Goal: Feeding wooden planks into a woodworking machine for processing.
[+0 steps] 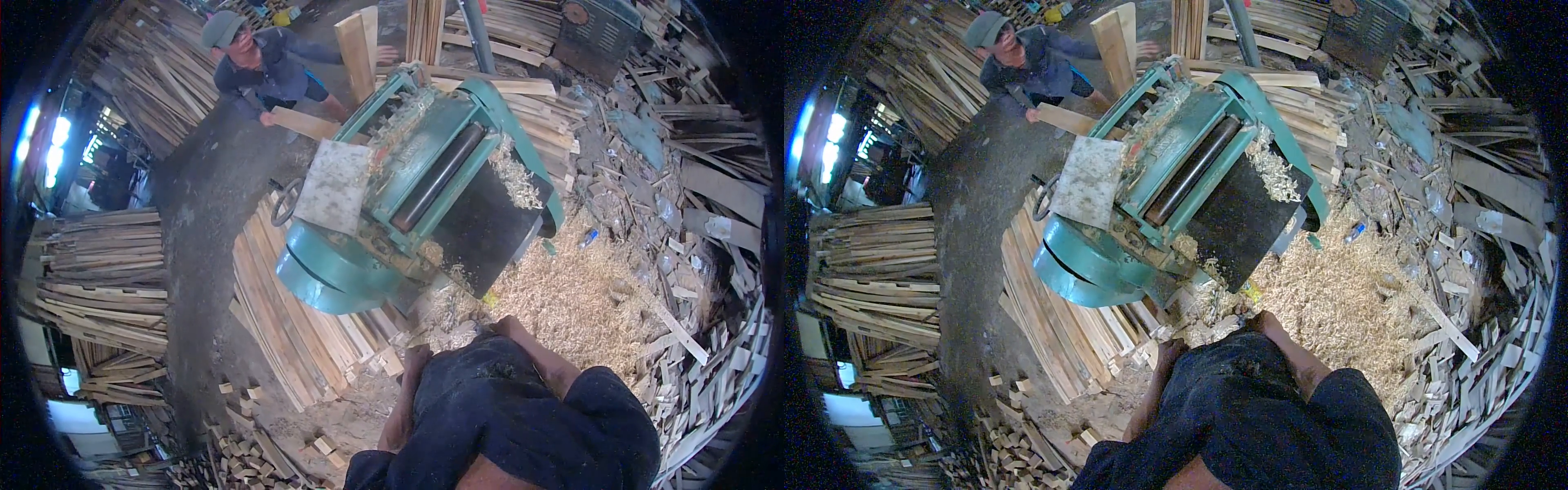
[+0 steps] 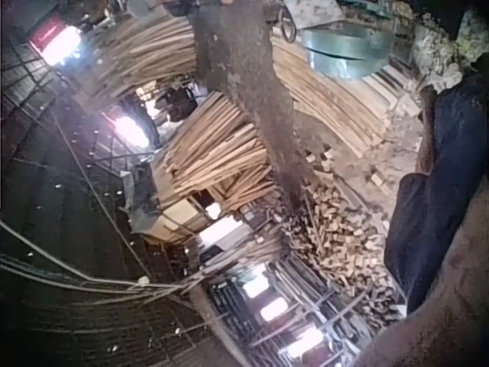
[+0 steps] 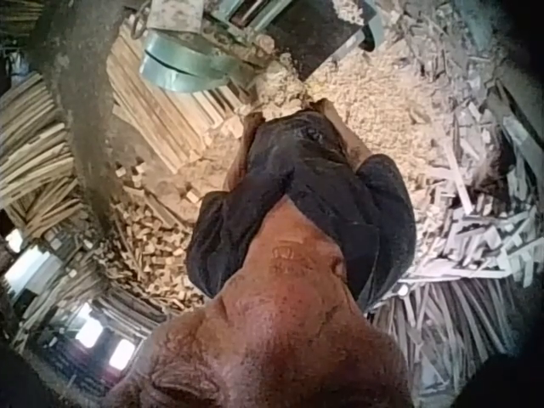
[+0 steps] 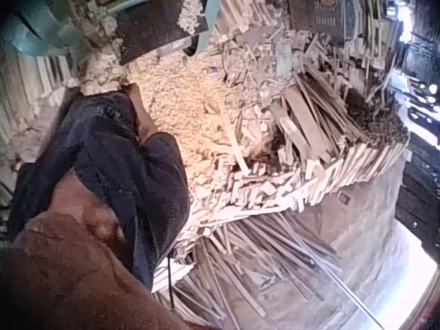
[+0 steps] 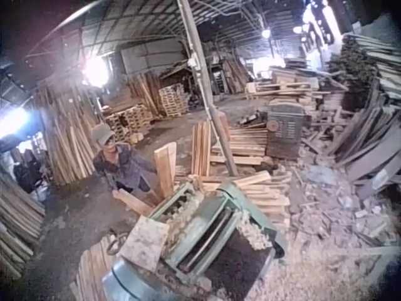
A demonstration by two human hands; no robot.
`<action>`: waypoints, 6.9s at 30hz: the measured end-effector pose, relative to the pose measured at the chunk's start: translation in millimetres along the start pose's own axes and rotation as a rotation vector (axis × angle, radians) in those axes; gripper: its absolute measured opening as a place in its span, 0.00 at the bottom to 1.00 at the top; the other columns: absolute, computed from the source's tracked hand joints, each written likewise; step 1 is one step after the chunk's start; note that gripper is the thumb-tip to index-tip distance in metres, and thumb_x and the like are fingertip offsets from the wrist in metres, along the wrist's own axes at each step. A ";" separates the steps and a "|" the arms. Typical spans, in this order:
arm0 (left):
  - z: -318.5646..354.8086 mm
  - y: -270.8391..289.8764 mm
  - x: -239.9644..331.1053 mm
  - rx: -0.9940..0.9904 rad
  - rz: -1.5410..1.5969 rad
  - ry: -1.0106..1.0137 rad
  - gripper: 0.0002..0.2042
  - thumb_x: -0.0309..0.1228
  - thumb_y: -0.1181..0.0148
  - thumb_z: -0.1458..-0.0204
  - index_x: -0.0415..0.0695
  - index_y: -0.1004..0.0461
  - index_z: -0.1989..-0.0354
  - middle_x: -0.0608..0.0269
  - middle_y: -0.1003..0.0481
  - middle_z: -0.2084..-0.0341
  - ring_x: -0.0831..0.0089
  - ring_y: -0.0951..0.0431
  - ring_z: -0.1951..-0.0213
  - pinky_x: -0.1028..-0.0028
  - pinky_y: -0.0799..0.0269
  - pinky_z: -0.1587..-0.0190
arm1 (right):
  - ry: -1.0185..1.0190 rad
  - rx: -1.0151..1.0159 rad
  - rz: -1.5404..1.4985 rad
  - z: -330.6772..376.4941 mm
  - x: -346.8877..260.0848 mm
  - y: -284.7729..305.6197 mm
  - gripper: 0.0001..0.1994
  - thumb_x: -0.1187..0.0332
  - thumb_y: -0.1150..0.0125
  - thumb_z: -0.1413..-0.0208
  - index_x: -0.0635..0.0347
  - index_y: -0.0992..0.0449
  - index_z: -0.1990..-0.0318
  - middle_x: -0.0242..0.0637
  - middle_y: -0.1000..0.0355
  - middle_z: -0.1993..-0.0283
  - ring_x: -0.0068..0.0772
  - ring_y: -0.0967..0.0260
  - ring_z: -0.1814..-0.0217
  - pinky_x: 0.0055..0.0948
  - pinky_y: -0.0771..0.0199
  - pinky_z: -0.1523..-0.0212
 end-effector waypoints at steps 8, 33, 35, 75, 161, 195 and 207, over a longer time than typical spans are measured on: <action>15.2 1.2 17.4 -0.001 0.055 0.083 0.16 0.38 0.50 0.53 0.37 0.28 0.80 0.56 0.27 0.85 0.74 0.29 0.80 0.69 0.36 0.75 | -0.207 -0.075 -0.026 -10.6 44.0 -26.6 0.15 0.55 0.51 0.45 0.54 0.22 0.66 0.47 0.27 0.72 0.44 0.27 0.70 0.38 0.27 0.68; 20.9 5.1 35.8 -0.025 -0.075 -0.204 0.10 0.32 0.46 0.56 0.39 0.37 0.80 0.49 0.30 0.80 0.54 0.30 0.76 0.62 0.37 0.75 | -0.081 -0.244 0.304 -40.0 99.3 -83.7 0.16 0.55 0.53 0.46 0.50 0.26 0.57 0.41 0.26 0.69 0.42 0.26 0.65 0.37 0.25 0.66; 26.0 3.8 46.4 -0.051 -0.155 -0.234 0.11 0.35 0.47 0.54 0.38 0.33 0.80 0.50 0.29 0.81 0.60 0.29 0.77 0.64 0.37 0.74 | -0.124 -0.244 0.306 -38.4 100.6 -82.4 0.16 0.55 0.53 0.46 0.50 0.26 0.56 0.40 0.26 0.70 0.42 0.26 0.65 0.37 0.26 0.67; 33.1 4.9 43.7 0.000 0.128 0.134 0.16 0.38 0.47 0.54 0.34 0.24 0.74 0.59 0.25 0.81 0.76 0.29 0.77 0.71 0.35 0.73 | -0.001 -0.015 0.126 -17.9 55.0 -43.2 0.15 0.54 0.47 0.53 0.55 0.23 0.70 0.45 0.29 0.75 0.49 0.30 0.70 0.40 0.31 0.69; 125.4 -42.2 22.7 -0.040 -0.130 0.499 0.35 0.60 0.49 0.57 0.33 0.25 0.61 0.48 0.24 0.64 0.62 0.26 0.59 0.67 0.34 0.55 | -0.136 0.437 0.528 -133.4 -70.2 216.6 0.55 0.42 0.32 0.70 0.58 0.55 0.35 0.50 0.53 0.36 0.56 0.57 0.34 0.55 0.57 0.37; 160.4 -55.7 20.7 -0.089 0.020 0.419 0.26 0.48 0.45 0.53 0.33 0.26 0.59 0.56 0.24 0.66 0.71 0.26 0.65 0.73 0.31 0.61 | -0.070 0.521 0.699 -41.6 -24.4 216.7 0.49 0.52 0.30 0.69 0.58 0.50 0.37 0.52 0.44 0.47 0.54 0.44 0.48 0.50 0.43 0.48; 162.3 -51.7 23.8 -0.075 0.049 0.376 0.18 0.37 0.46 0.52 0.32 0.25 0.61 0.57 0.23 0.69 0.70 0.25 0.67 0.74 0.31 0.64 | -0.085 0.452 0.761 -15.1 -9.8 218.5 0.49 0.48 0.32 0.64 0.60 0.52 0.37 0.53 0.44 0.46 0.53 0.44 0.47 0.50 0.42 0.50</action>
Point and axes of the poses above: each hand's wrist, its own z-axis away from the middle knuckle, its own y-axis out of the back of the hand, x = y × z, the point moved 7 cm from there along -z, towards the middle knuckle
